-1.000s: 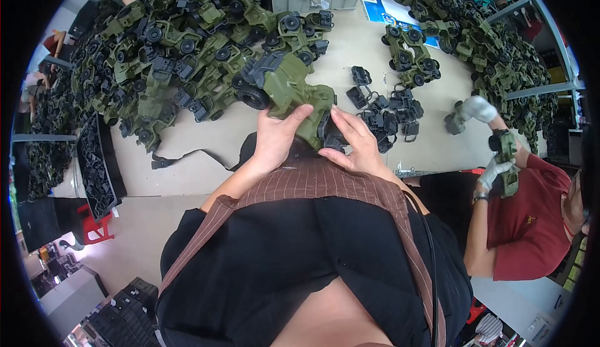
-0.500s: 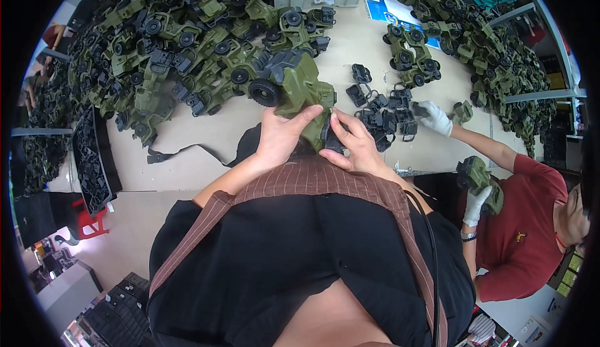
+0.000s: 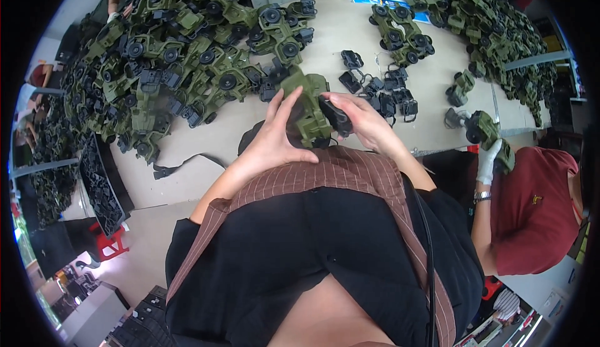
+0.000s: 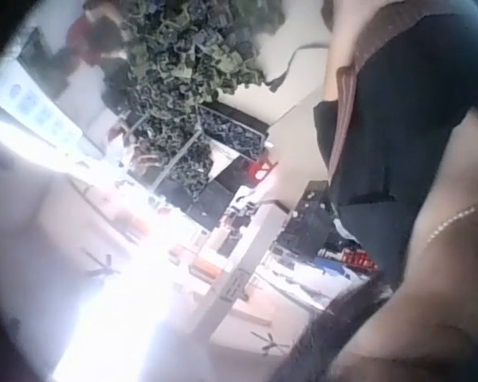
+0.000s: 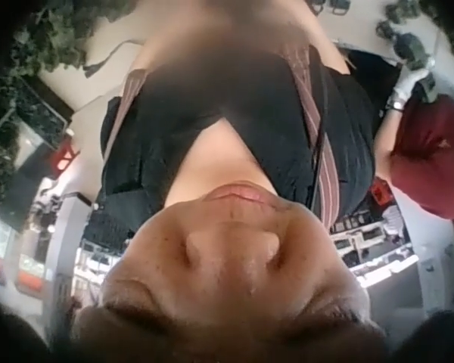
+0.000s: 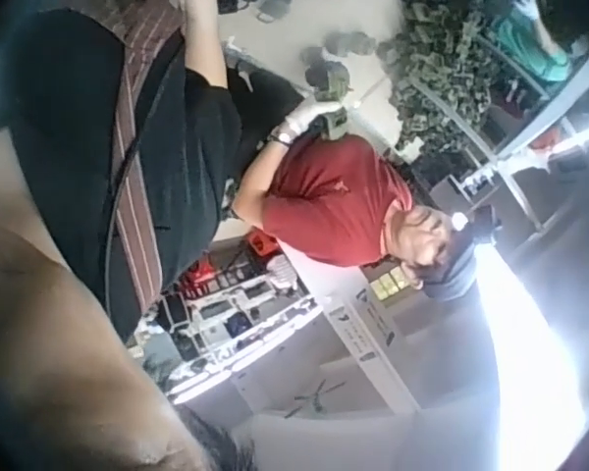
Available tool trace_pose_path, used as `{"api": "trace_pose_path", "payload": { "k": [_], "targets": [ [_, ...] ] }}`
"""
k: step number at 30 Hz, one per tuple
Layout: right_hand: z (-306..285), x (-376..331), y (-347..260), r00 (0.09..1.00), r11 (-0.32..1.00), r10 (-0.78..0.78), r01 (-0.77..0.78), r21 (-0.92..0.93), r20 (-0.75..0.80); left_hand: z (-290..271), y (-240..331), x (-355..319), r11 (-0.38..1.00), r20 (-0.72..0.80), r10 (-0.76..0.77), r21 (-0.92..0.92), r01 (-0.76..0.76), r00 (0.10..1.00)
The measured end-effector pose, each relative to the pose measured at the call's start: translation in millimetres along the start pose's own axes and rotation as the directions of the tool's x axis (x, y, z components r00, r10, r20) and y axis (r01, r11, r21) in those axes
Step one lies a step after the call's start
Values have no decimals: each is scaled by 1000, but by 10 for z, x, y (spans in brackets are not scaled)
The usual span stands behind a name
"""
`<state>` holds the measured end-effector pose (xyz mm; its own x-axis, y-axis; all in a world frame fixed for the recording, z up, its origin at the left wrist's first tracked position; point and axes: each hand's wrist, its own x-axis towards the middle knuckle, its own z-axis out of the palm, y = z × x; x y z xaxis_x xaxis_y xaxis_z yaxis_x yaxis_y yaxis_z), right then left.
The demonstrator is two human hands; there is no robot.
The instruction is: The person assembles small green plastic toy tanks by hand, fitting plastic components and bases together at a factory workstation.
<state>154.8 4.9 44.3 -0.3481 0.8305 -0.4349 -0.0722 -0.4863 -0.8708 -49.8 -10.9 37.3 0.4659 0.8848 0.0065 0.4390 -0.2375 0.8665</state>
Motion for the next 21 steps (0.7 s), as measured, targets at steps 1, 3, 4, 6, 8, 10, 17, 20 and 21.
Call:
{"api": "trace_pose_path", "payload": {
  "k": [1,3,4,6,8,10,17,20,21],
  "targets": [
    [22,-14,10,995,996,93,-93,13,39,33,-62,-23,1000,4,-2,3,2,1000],
    [88,-47,78,994,994,108,-108,10,28,61,-150,-23,985,-28,85,152,-80,996],
    [102,-48,115,992,992,123,-123,1,17,40,-109,-29,985,-23,86,154,-81,996],
    [41,0,196,990,990,130,-128,-53,49,-21,54,-50,849,-88,217,509,-143,972],
    [55,47,297,989,958,-102,69,-279,-106,94,-53,-34,913,-156,287,343,-221,945],
    [113,75,313,985,971,-86,50,-235,-148,152,-84,-7,937,-236,341,169,-307,910],
    [81,73,668,961,959,-204,159,-234,-185,227,-56,-71,925,-167,321,268,-270,932],
    [123,50,720,950,921,-237,152,-359,-205,221,-49,-101,914,-151,331,296,-277,931],
    [140,47,734,940,897,-263,156,-415,-216,223,-59,-115,924,-159,309,285,-256,937]
  ]
}}
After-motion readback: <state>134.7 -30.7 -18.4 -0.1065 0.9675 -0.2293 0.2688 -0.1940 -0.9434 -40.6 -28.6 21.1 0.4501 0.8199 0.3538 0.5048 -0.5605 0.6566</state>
